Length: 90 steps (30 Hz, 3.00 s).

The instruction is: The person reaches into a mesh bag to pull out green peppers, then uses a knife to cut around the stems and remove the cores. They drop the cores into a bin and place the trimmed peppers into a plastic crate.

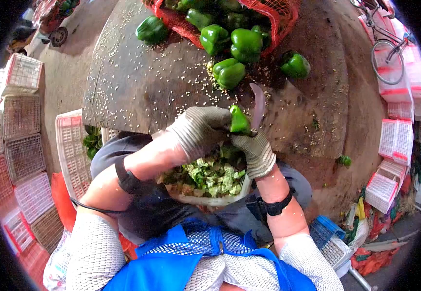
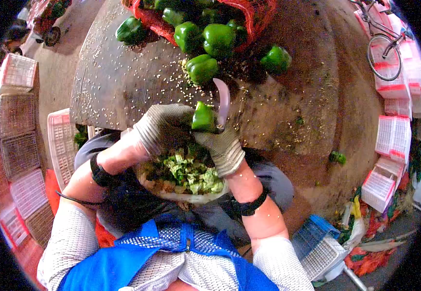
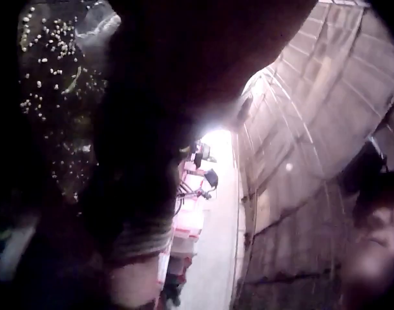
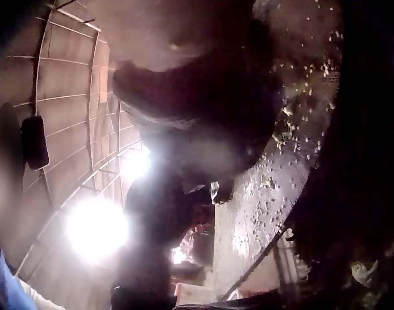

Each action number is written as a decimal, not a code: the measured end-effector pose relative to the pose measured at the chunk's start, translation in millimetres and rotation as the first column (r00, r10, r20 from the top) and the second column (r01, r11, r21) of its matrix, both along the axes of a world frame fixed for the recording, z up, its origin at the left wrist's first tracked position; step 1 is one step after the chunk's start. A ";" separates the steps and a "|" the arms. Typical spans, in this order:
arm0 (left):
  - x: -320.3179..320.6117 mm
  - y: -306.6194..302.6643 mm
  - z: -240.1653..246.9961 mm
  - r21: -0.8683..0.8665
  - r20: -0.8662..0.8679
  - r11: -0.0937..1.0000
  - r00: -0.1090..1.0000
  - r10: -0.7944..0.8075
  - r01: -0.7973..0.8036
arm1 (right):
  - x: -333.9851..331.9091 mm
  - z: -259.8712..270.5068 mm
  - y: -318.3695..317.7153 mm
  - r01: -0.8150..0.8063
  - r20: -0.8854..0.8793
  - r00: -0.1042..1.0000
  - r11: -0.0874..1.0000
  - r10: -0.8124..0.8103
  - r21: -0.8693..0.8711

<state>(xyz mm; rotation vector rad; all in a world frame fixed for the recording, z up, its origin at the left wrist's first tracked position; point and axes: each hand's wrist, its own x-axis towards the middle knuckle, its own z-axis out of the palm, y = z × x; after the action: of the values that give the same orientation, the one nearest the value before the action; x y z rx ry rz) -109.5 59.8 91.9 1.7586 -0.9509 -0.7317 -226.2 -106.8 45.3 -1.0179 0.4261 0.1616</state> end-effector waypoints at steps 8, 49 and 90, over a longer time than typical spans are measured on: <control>22.3 19.2 -8.5 -0.266 -0.115 0.867 0.907 0.406 -0.422 | 6.0 26.2 -4.2 0.034 -0.107 0.994 0.995 -0.025 0.091; 100.1 128.8 38.6 0.224 0.771 0.710 0.567 0.291 -0.668 | -37.2 12.1 -18.4 -0.084 0.134 0.988 0.995 0.076 0.053; -4.6 -35.1 53.2 -0.506 -0.502 0.663 0.814 0.293 -0.551 | -2.4 39.2 50.4 -0.118 -0.008 0.974 0.473 0.228 -0.873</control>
<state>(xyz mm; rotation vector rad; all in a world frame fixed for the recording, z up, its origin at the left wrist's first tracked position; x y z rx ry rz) -114.2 24.8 145.1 1.0980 -0.3926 -0.3440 -228.6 -56.4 84.4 -2.1050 0.2834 0.0560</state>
